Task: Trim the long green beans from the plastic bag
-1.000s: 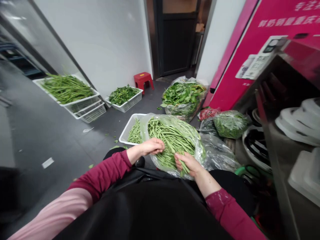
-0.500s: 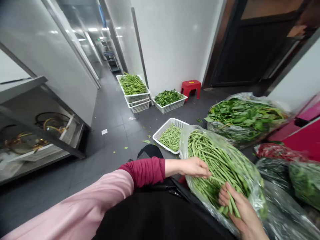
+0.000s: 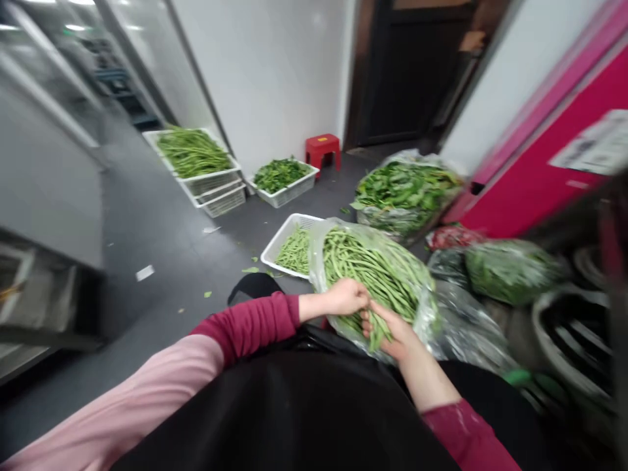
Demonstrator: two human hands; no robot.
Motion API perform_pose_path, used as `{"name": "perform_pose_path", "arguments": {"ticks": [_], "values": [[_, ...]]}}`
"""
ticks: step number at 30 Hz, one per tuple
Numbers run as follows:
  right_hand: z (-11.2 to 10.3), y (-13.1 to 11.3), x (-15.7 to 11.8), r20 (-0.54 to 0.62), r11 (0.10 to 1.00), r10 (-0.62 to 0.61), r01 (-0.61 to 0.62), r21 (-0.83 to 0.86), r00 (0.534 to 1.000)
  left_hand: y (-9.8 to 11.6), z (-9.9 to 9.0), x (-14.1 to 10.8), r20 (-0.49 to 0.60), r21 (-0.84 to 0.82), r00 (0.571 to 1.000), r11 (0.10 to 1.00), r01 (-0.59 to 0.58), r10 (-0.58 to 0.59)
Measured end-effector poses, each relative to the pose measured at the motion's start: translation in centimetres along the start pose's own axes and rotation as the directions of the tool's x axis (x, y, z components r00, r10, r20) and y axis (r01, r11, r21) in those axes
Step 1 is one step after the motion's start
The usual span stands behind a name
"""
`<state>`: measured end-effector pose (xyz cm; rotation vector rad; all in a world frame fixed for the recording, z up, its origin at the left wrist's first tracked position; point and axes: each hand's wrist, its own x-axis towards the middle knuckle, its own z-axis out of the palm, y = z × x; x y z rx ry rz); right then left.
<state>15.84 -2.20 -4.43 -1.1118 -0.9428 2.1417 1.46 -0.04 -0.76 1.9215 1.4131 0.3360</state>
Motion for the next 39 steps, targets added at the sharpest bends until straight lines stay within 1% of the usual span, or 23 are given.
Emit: {"name": "perform_pose_path", "arguments": {"ticks": [1, 3, 5, 7, 8, 10, 11, 12, 14, 15, 16, 17, 19, 21, 23, 26, 27, 28, 31, 32, 35, 37, 39], "values": [[0.4, -0.3, 0.0, -0.016, 0.994, 0.006, -0.004, 0.111, 1.000, 0.0, 0.1, 0.6, -0.047, 0.079, 0.999, 0.997, -0.012, 0.016], [1.0, -0.9, -0.1, -0.044, 0.975, -0.025, 0.034, 0.221, 0.999, -0.2, 0.1, 1.9, -0.136, 0.191, 0.990, 0.982, -0.004, 0.031], [1.4, -1.6, -0.2, -0.084, 0.963, -0.131, 0.147, 0.227, 0.988, -0.6, -0.2, 3.2, -0.215, 0.241, 0.976, 0.966, 0.092, -0.039], [1.2, -2.0, -0.3, -0.178, 0.940, -0.236, 0.271, 0.209, 0.955, -1.1, -0.7, 4.3, -0.229, 0.286, 0.966, 0.941, 0.180, -0.115], [0.7, -2.1, -0.4, -0.237, 0.930, -0.258, 0.307, 0.203, 0.937, -1.4, -0.9, 4.6, -0.217, 0.333, 0.970, 0.926, 0.178, -0.109], [-1.0, -1.8, -0.3, -0.357, 0.936, -0.211, 0.294, 0.195, 0.910, -2.2, -1.0, 4.4, -0.141, 0.466, 0.990, 0.880, 0.094, -0.031], [-2.1, -1.5, -0.3, -0.397, 0.952, -0.160, 0.248, 0.181, 0.904, -2.6, -0.8, 3.9, -0.061, 0.539, 0.998, 0.842, 0.028, 0.006], [-3.2, -1.0, -0.3, -0.418, 0.972, -0.108, 0.185, 0.148, 0.902, -3.0, -0.5, 3.2, 0.046, 0.603, 0.999, 0.796, -0.049, 0.026], [-4.9, 0.3, -0.3, -0.392, 0.998, -0.055, 0.058, -0.005, 0.918, -3.7, 0.3, 1.7, 0.266, 0.673, 0.963, 0.710, -0.208, 0.029], [-5.4, 1.0, -0.4, -0.359, 0.993, -0.053, 0.011, -0.117, 0.932, -4.0, 0.8, 1.0, 0.333, 0.686, 0.942, 0.677, -0.268, 0.035], [-5.6, 1.7, -0.4, -0.324, 0.971, -0.058, -0.022, -0.238, 0.944, -4.3, 1.3, 0.4, 0.363, 0.695, 0.930, 0.649, -0.309, 0.055], [-5.5, 2.2, -0.3, -0.295, 0.935, -0.063, -0.047, -0.352, 0.954, -4.5, 1.6, 0.1, 0.366, 0.704, 0.927, 0.628, -0.333, 0.082], [-5.1, 2.8, -0.2, -0.280, 0.856, -0.086, -0.073, -0.511, 0.956, -4.8, 2.0, 0.0, 0.372, 0.716, 0.921, 0.597, -0.361, 0.111], [-4.7, 2.7, 0.0, -0.328, 0.805, -0.114, -0.106, -0.583, 0.938, -5.0, 1.7, 0.4, 0.433, 0.702, 0.894, 0.577, -0.417, 0.119], [-4.7, 2.3, -0.1, -0.406, 0.793, -0.151, -0.135, -0.594, 0.901, -5.2, 1.3, 0.8, 0.473, 0.681, 0.864, 0.551, -0.482, 0.172], [-5.3, 1.6, -0.6, -0.472, 0.842, -0.182, -0.112, -0.528, 0.862, -5.5, 0.8, 1.1, 0.477, 0.664, 0.826, 0.492, -0.563, 0.302], [-5.5, 1.5, -0.8, -0.477, 0.866, -0.187, -0.086, -0.493, 0.859, -5.5, 0.7, 1.1, 0.471, 0.665, 0.819, 0.478, -0.574, 0.328], [-5.8, 1.4, -1.1, -0.482, 0.889, -0.193, -0.057, -0.455, 0.854, -5.5, 0.6, 1.3, 0.452, 0.675, 0.824, 0.474, -0.566, 0.341], [-6.4, 1.1, -1.8, -0.514, 0.941, -0.197, 0.013, -0.339, 0.835, -5.0, -0.1, 1.9, 0.307, 0.714, 0.877, 0.520, -0.470, 0.370], [-6.5, 0.9, -2.0, -0.529, 0.956, -0.194, 0.038, -0.292, 0.826, -4.6, -0.6, 2.2, 0.259, 0.708, 0.883, 0.545, -0.448, 0.391], [-6.5, 0.2, -2.6, -0.554, 0.980, -0.197, 0.170, -0.100, 0.809, -3.6, -2.4, 2.9, 0.177, 0.641, 0.865, 0.612, -0.463, 0.470], [-6.2, -0.5, -3.0, -0.522, 0.959, -0.218, 0.279, 0.040, 0.825, -2.9, -3.4, 3.1, 0.151, 0.598, 0.851, 0.639, -0.484, 0.504], [-5.6, -1.2, -3.3, -0.473, 0.925, -0.269, 0.361, 0.115, 0.839, -2.6, -4.1, 3.2, 0.134, 0.568, 0.840, 0.653, -0.500, 0.526]]}}
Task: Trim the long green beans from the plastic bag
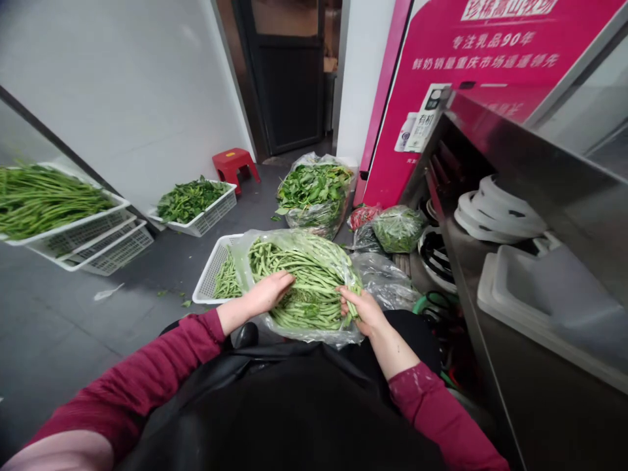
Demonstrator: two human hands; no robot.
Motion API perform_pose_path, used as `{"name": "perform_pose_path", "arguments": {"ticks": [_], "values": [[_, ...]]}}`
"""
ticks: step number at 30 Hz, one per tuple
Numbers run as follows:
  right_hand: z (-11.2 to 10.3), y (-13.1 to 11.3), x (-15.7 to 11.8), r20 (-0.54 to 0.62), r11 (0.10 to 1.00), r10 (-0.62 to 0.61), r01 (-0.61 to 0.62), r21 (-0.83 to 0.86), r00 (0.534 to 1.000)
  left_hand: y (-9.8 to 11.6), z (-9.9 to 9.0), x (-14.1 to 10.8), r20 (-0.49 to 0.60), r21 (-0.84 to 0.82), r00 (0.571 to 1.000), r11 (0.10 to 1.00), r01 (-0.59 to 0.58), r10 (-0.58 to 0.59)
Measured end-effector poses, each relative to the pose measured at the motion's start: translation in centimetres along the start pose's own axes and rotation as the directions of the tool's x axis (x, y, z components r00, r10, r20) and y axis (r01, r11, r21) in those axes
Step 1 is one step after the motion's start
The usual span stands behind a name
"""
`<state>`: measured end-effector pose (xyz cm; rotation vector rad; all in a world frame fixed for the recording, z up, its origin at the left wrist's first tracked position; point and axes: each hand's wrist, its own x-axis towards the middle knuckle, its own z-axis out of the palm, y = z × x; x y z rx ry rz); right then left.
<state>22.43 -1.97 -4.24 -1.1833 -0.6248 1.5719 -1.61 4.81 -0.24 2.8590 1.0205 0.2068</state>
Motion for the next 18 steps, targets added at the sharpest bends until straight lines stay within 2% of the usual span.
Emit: {"name": "perform_pose_path", "arguments": {"ticks": [3, 6, 10, 14, 16, 18], "values": [[1.1, -0.5, -0.4, 0.028, 0.994, -0.105, 0.105, -0.015, 0.994, 0.2, -0.3, 0.0, -0.020, -0.021, 1.000, 1.000, -0.005, 0.004], [1.7, -0.4, -0.4, -0.047, 0.970, -0.207, 0.199, -0.140, 0.977, 0.6, -0.4, -0.1, -0.036, -0.016, 0.999, 1.000, 0.003, -0.003], [1.7, -0.1, -0.2, -0.153, 0.947, -0.234, 0.189, -0.258, 0.960, 0.9, -1.0, -0.5, -0.053, 0.007, 0.998, 1.000, 0.020, -0.020], [1.5, 0.1, 0.0, -0.106, 0.922, -0.254, 0.207, -0.327, 0.961, 1.2, -1.8, -1.0, -0.048, 0.063, 0.999, 0.998, 0.012, -0.009], [1.5, 0.3, 0.2, -0.087, 0.874, -0.276, 0.213, -0.436, 0.957, 1.7, -2.2, -1.2, -0.053, 0.091, 0.999, 0.996, 0.016, -0.012], [1.4, 0.6, 0.7, -0.090, 0.756, -0.344, 0.219, -0.616, 0.935, 2.5, -2.6, -1.4, -0.051, 0.135, 0.999, 0.991, 0.003, 0.004]]}}
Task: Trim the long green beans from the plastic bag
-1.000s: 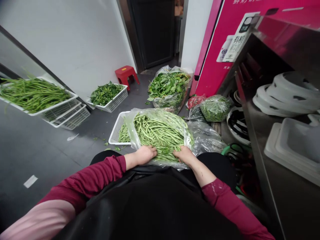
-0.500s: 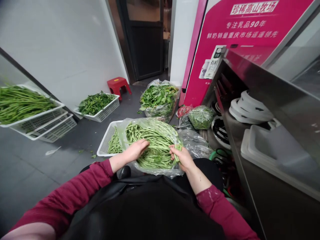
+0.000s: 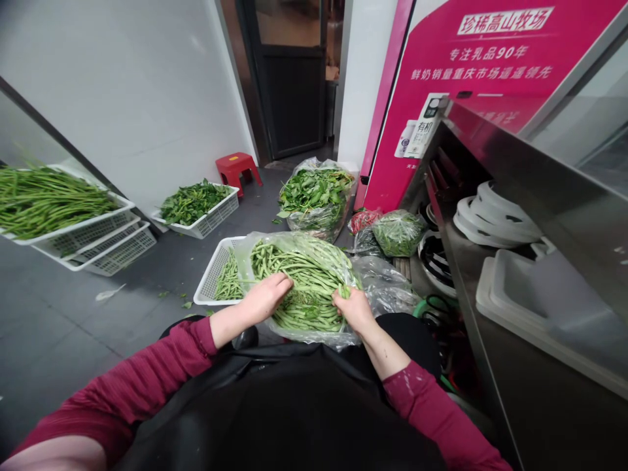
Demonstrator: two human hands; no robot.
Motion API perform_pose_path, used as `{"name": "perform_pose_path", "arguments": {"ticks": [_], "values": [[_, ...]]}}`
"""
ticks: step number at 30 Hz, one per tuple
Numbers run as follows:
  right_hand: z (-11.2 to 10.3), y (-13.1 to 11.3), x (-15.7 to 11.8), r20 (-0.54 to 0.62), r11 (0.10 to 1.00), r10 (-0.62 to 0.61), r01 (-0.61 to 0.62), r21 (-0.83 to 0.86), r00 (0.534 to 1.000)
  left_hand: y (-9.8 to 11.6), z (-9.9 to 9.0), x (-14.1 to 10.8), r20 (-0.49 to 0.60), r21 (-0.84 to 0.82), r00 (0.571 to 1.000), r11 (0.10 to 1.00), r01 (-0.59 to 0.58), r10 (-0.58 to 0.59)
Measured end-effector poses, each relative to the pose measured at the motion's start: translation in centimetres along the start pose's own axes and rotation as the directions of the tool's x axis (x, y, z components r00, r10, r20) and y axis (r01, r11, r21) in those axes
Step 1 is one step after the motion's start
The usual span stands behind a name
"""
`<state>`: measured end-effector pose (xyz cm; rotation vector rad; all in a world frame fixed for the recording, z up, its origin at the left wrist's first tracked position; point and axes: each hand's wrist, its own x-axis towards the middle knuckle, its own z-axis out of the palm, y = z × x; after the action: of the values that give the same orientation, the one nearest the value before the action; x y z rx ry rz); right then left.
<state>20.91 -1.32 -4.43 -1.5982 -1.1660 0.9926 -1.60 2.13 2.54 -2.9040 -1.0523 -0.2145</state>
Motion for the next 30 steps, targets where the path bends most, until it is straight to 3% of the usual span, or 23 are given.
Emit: {"name": "perform_pose_path", "arguments": {"ticks": [2, 4, 7, 9, 11, 13, 15, 16, 20, 24, 27, 30], "values": [[0.3, 0.5, 0.5, -0.060, 0.976, -0.077, 0.063, -0.207, 0.995, 0.8, -0.7, -0.1, 0.007, 0.044, 0.999, 0.998, -0.039, 0.038], [0.5, 0.9, 1.0, -0.069, 0.960, -0.060, 0.038, -0.278, 0.996, 1.2, -1.3, -0.3, 0.007, 0.063, 0.998, 0.996, -0.056, 0.056], [0.6, 1.0, 1.3, 0.132, 0.985, 0.169, -0.164, -0.049, 0.977, 0.8, -1.7, -0.3, -0.006, -0.001, 0.999, 0.999, -0.048, 0.048], [0.7, 0.3, 1.1, 0.386, 0.930, 0.236, -0.322, 0.175, 0.892, 0.2, -1.4, -0.2, -0.001, -0.087, 0.997, 0.993, -0.082, 0.083], [0.8, -0.6, 0.8, 0.601, 0.855, 0.197, -0.435, 0.281, 0.775, -0.4, -0.9, -0.1, 0.008, -0.166, 0.992, 0.978, -0.127, 0.130], [1.1, -1.4, 0.5, 0.739, 0.833, 0.144, -0.483, 0.268, 0.658, -0.8, -0.3, 0.1, 0.004, -0.215, 0.988, 0.966, -0.147, 0.152], [1.4, -2.0, 0.2, 0.802, 0.847, 0.120, -0.483, 0.225, 0.584, -0.8, 0.1, 0.2, -0.012, -0.245, 0.988, 0.958, -0.149, 0.151], [1.5, -2.1, 0.0, 0.806, 0.852, 0.117, -0.476, 0.219, 0.580, -0.8, 0.2, 0.3, -0.019, -0.256, 0.988, 0.954, -0.154, 0.154], [1.6, -2.2, -0.4, 0.754, 0.853, 0.137, -0.464, 0.240, 0.643, -0.6, 0.1, 0.6, -0.015, -0.271, 0.980, 0.943, -0.195, 0.198], [1.4, -2.6, -0.7, 0.766, 0.917, 0.123, -0.368, 0.156, 0.631, -1.1, -0.4, 1.0, 0.059, -0.229, 0.971, 0.950, -0.214, 0.233], [0.9, -2.5, -0.9, 0.740, 0.948, 0.122, -0.298, 0.110, 0.662, -2.9, -0.7, 0.9, 0.136, -0.171, 0.982, 0.979, -0.111, 0.135], [0.6, -1.8, -1.0, 0.657, 0.923, 0.146, -0.341, 0.179, 0.740, -4.6, -1.1, 0.3, 0.201, -0.163, 0.980, 0.986, 0.026, 0.007]]}}
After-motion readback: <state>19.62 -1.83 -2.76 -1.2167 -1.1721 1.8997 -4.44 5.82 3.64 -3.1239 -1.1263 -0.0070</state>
